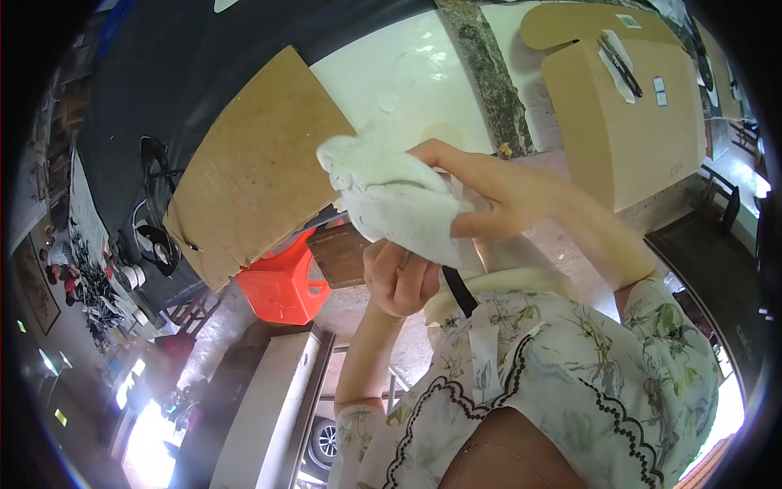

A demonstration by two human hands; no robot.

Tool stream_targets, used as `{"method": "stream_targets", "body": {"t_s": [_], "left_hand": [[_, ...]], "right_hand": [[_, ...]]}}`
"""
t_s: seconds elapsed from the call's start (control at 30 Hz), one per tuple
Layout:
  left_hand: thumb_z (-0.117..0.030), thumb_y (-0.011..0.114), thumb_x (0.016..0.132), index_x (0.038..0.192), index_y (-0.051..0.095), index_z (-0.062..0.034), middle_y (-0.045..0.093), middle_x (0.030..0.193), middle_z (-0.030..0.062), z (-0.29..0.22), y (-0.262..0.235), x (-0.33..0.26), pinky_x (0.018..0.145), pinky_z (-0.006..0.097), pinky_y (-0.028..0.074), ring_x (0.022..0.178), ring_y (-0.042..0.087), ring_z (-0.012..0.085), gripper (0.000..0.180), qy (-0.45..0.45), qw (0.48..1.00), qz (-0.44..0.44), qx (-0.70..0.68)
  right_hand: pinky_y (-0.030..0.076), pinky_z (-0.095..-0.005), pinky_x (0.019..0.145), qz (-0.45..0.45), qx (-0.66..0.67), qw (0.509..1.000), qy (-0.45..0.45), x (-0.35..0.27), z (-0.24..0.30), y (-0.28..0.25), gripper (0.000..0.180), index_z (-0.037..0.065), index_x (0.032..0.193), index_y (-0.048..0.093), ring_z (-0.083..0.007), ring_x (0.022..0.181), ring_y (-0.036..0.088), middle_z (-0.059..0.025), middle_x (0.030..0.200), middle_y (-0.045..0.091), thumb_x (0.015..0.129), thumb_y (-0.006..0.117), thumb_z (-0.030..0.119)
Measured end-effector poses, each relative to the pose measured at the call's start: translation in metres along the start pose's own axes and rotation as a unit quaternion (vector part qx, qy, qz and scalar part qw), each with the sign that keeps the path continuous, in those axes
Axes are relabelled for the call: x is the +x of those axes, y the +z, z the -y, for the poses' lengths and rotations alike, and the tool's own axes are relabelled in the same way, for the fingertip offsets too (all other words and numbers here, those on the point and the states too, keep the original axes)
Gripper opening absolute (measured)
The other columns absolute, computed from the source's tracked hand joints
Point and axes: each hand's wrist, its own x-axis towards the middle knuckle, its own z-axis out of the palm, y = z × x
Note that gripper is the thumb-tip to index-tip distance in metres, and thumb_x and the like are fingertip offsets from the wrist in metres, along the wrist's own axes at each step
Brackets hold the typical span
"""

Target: Cleaning and inspecting small circular shoe components using a cloth and a scraping tool.

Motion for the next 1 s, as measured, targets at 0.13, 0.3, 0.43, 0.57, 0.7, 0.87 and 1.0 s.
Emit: {"method": "stream_targets", "body": {"t_s": [0.13, 0.3, 0.43, 0.57, 0.7, 0.87, 1.0], "left_hand": [[-0.008, 0.07, 0.075, 0.094, 0.064, -0.0023, 0.058, 0.102, 0.0111, -0.01, 0.003, -0.008, 0.061, 0.028, 0.048, 0.079, 0.055, 0.0223, 0.021, 0.042, 0.998, 0.032, -0.022], [-0.013, 0.069, 0.081, 0.094, 0.061, 0.0016, 0.055, 0.104, 0.0138, -0.011, 0.004, -0.013, 0.062, 0.03, 0.049, 0.081, 0.054, 0.0253, 0.021, 0.081, 0.995, 0.049, -0.023], [-0.006, 0.069, 0.074, 0.09, 0.064, -0.0042, 0.061, 0.098, 0.009, -0.007, 0.01, -0.003, 0.059, 0.024, 0.048, 0.078, 0.056, 0.0199, 0.016, 0.066, 0.998, 0.012, -0.002], [-0.007, 0.069, 0.074, 0.089, 0.064, -0.005, 0.062, 0.098, 0.0083, -0.006, 0.007, -0.003, 0.06, 0.024, 0.05, 0.079, 0.057, 0.0197, 0.016, 0.064, 0.998, 0.018, 0.014], [-0.007, 0.068, 0.075, 0.09, 0.064, -0.0061, 0.061, 0.097, 0.0079, -0.002, 0.005, -0.008, 0.061, 0.025, 0.05, 0.08, 0.057, 0.0195, 0.015, 0.087, 0.995, 0.047, -0.002], [-0.008, 0.068, 0.075, 0.092, 0.064, -0.0079, 0.061, 0.099, 0.0053, -0.005, 0.004, -0.003, 0.065, 0.024, 0.05, 0.082, 0.057, 0.0184, 0.017, 0.065, 0.996, 0.062, 0.013], [-0.008, 0.067, 0.074, 0.093, 0.063, -0.0077, 0.062, 0.101, 0.0045, -0.007, 0.009, 0.009, 0.066, 0.022, 0.049, 0.083, 0.057, 0.0171, 0.019, 0.108, 0.993, 0.046, 0.02]], "right_hand": [[0.044, -0.0368, 0.084, -0.052, -0.132, 0.99, -0.011, 0.004, -0.014, 0.014, 0.041, 0.005, 0.115, 0.046, -0.0296, 0.096, 0.055, -0.0149, 0.105, 0.054, 0.075, 0.055, 0.004], [0.045, -0.036, 0.078, -0.029, -0.32, 0.947, -0.012, 0.03, -0.027, 0.01, 0.037, 0.005, 0.109, 0.047, -0.031, 0.09, 0.055, -0.0149, 0.098, 0.053, 0.072, 0.051, 0.003], [0.044, -0.033, 0.077, -0.061, -0.231, 0.969, 0.066, 0.05, -0.015, -0.031, 0.046, 0.004, 0.117, 0.045, -0.0182, 0.093, 0.054, -0.0102, 0.105, 0.052, 0.073, 0.055, 0.003], [0.044, -0.0333, 0.077, -0.05, -0.11, 0.991, -0.066, 0.043, 0.008, -0.035, 0.049, 0.005, 0.12, 0.043, -0.0181, 0.094, 0.055, -0.009, 0.108, 0.053, 0.074, 0.058, 0.002], [0.046, -0.0374, 0.076, 0.068, -0.282, 0.957, 0.016, 0.032, 0.007, 0.0, 0.044, 0.01, 0.112, 0.044, -0.0327, 0.088, 0.057, -0.0149, 0.095, 0.056, 0.072, 0.061, 0.003], [0.046, -0.0353, 0.081, 0.138, -0.422, 0.895, 0.05, 0.054, 0.012, -0.002, 0.051, 0.007, 0.117, 0.044, -0.0311, 0.097, 0.056, -0.0137, 0.107, 0.052, 0.069, 0.06, -0.002], [0.048, -0.0363, 0.077, 0.062, -0.363, 0.929, 0.015, 0.073, 0.032, -0.029, 0.051, 0.006, 0.114, 0.044, -0.0288, 0.095, 0.057, -0.0135, 0.103, 0.053, 0.067, 0.061, -0.002]]}}
